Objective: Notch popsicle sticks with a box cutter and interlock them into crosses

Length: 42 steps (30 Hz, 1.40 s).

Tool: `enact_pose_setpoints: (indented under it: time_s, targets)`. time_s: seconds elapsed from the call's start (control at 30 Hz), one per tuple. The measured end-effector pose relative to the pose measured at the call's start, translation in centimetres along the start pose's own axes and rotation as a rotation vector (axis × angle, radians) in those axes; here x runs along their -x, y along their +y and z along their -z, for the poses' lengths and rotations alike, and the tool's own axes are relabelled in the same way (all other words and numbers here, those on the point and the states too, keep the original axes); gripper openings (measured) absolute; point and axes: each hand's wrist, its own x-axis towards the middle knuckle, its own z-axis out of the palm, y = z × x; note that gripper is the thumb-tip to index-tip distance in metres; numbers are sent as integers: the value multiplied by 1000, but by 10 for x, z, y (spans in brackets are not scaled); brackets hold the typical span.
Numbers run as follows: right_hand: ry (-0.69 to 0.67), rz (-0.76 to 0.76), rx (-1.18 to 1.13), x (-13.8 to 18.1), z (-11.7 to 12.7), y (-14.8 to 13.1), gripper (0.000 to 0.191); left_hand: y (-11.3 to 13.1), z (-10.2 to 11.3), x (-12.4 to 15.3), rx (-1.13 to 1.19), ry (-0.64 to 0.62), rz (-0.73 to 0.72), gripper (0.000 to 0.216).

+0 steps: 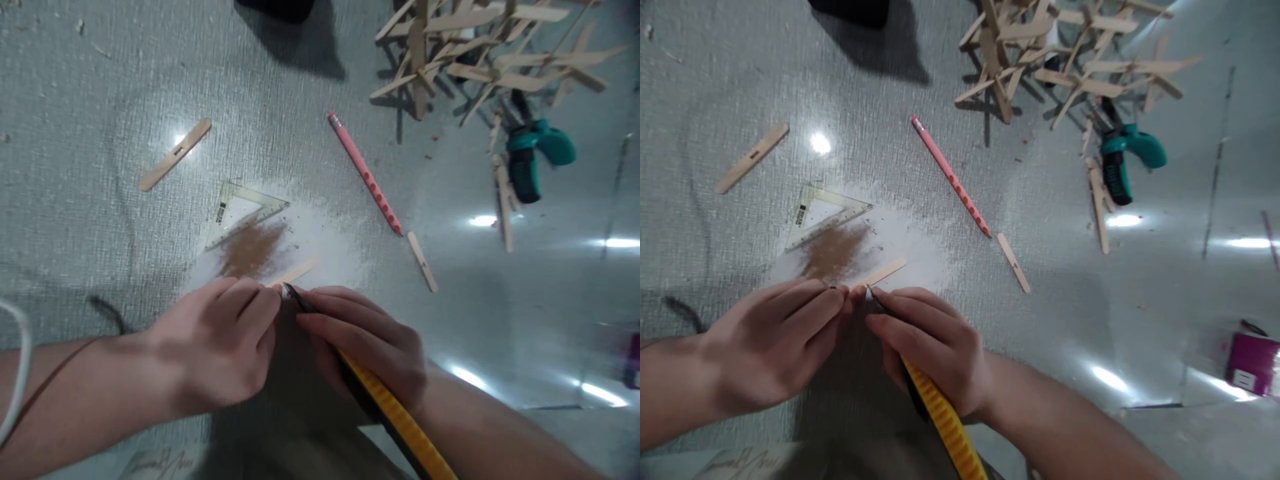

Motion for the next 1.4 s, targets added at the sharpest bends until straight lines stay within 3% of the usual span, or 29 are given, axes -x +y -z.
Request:
enact_pose_setpoints:
  time_s: [0.33, 0.5, 0.73, 0.93, 1.07, 1.4]
  targets:
    - [-19, 17, 14, 0, -1, -2, 24, -1, 1, 3, -105, -15, -93, 31]
    - [-46, 37, 38, -4, 2, -3, 18, -1, 1, 0, -124, -25, -68, 33]
    - [-65, 66, 23, 0, 2, -2, 15, 1, -3, 4, -204, 11, -154, 21]
    - [21, 21, 17, 2, -1, 1, 17, -2, -4, 1, -101, 53, -59, 37]
    - [23, 27, -40, 1, -3, 3, 18, -2, -7, 1, -80, 122, -77, 34]
    - [-46, 47, -15, -1, -1, 1, 20, -2, -2, -1, -121, 78, -101, 34]
